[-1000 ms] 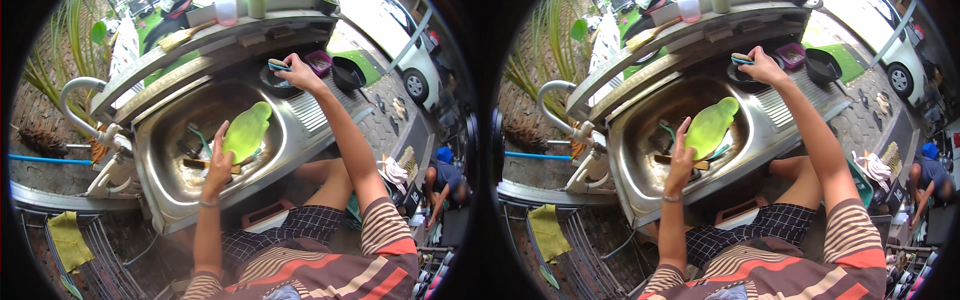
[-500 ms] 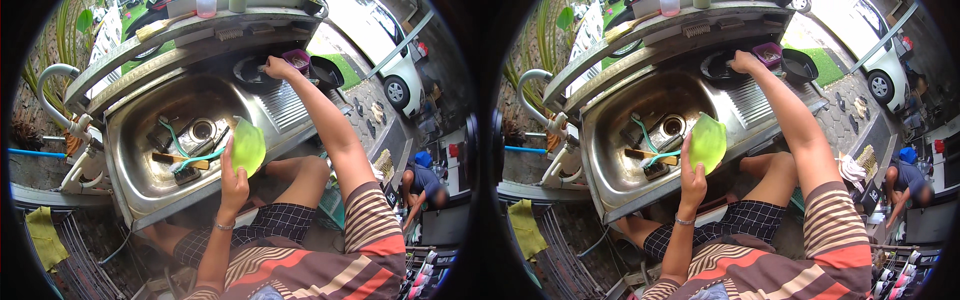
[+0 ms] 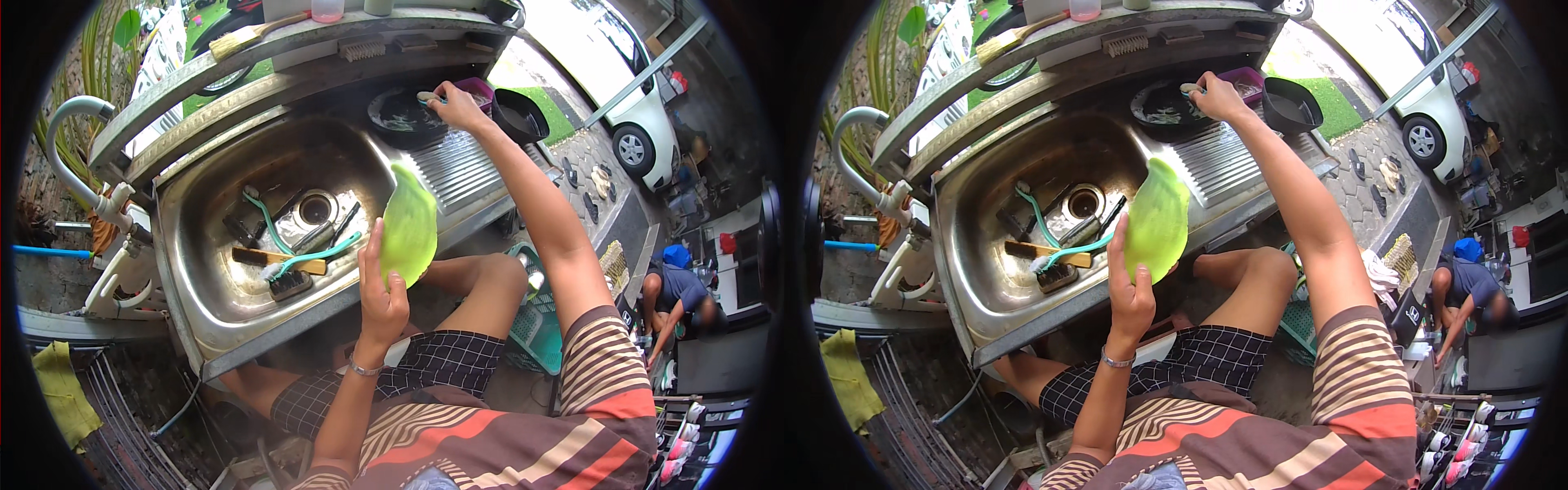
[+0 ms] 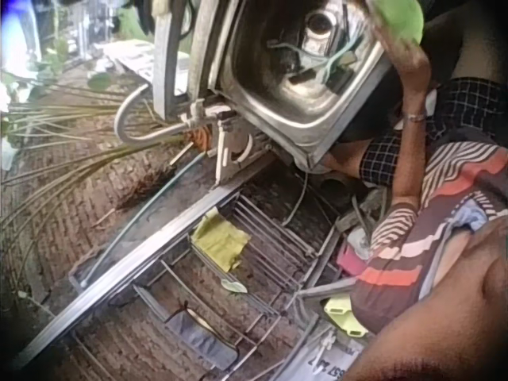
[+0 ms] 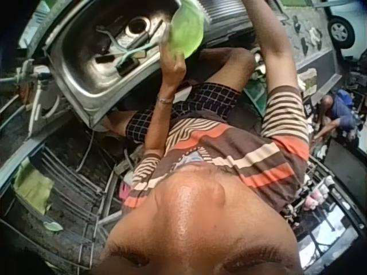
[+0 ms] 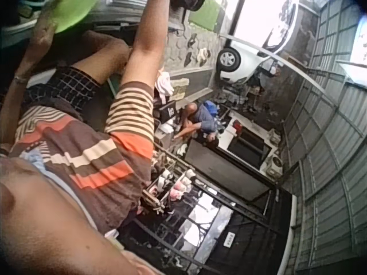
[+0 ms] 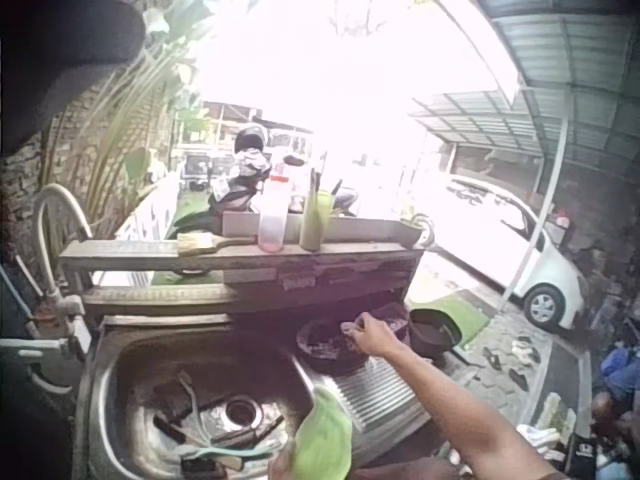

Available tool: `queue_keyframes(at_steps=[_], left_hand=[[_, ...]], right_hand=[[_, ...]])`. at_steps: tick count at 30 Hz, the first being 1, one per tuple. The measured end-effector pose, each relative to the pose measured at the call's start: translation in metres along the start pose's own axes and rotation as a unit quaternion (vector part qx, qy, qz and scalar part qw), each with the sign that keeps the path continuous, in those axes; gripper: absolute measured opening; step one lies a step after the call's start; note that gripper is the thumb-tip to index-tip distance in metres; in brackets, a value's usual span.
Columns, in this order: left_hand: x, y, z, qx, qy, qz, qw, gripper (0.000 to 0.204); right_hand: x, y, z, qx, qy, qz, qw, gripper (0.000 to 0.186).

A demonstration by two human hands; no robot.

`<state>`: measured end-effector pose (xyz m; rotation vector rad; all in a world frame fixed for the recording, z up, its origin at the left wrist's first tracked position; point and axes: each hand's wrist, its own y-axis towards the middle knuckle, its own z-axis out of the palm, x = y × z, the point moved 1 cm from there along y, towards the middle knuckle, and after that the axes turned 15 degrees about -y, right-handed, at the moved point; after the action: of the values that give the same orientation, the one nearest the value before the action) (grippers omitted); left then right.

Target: Scrubbing and rinsing shoe insoles in a sink with a brush and water.

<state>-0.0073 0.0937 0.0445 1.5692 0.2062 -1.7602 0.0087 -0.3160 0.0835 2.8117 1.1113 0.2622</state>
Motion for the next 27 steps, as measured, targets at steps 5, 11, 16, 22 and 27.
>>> queue_keyframes(at_steps=[5,11,16,22,27], left_hand=[[0.018,0.005,0.011,0.001,0.032,-0.007,0.999,0.075],[0.043,0.003,0.033,0.043,0.295,-0.029,0.954,0.078],[0.039,0.022,0.026,0.123,0.387,0.026,0.913,0.079],[0.074,0.023,0.041,0.178,0.404,0.083,0.893,0.062],[0.077,0.024,0.048,0.204,0.448,0.122,0.862,0.021]], right_hand=[[-0.014,0.001,0.019,0.056,-0.085,-0.055,0.993,0.037],[-0.006,-0.008,0.018,-0.039,-0.012,-0.033,0.999,0.043],[0.023,-0.052,-0.001,0.001,0.094,-0.031,0.995,0.047],[0.049,-0.153,-0.012,0.163,0.043,-0.059,0.984,0.059],[0.074,-0.188,-0.025,0.268,-0.056,-0.063,0.96,0.058]])
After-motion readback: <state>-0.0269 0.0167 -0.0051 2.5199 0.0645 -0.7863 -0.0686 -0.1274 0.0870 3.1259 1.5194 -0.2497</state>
